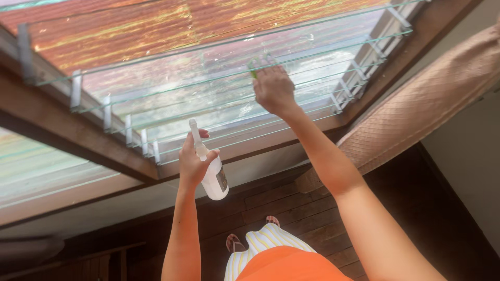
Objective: The person cleans a glass window using a green cloth and a white spray bottle. They repeatedly spray the glass and wipe it in horizontal strokes, working across the window surface from left to right and top to bottom.
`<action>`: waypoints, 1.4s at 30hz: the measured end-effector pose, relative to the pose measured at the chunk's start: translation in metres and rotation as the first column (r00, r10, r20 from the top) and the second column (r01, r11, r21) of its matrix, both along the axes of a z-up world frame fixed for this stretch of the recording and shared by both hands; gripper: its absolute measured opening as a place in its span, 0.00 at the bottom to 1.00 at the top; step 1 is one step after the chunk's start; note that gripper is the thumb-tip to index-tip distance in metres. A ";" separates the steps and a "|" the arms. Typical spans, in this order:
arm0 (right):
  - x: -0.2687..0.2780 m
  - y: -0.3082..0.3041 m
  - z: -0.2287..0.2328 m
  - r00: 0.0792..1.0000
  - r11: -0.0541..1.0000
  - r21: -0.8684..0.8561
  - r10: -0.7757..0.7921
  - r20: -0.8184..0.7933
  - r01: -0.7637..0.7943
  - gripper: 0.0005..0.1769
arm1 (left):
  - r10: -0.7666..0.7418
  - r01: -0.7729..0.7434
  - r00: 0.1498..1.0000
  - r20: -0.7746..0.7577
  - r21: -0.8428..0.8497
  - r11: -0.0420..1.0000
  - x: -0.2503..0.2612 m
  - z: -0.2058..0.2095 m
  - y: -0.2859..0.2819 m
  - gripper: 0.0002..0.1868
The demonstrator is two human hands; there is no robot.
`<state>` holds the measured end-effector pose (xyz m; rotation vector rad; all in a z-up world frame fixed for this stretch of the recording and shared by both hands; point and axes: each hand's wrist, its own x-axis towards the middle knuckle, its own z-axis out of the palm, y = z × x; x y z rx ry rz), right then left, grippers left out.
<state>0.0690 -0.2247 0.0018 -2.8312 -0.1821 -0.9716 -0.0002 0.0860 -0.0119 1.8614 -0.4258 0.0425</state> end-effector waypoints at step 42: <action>-0.045 0.029 -0.055 0.826 0.936 -0.122 0.348 0.444 -0.329 0.26 | 0.096 -0.096 0.995 -0.018 0.020 0.995 -0.013 -0.037 0.040 0.30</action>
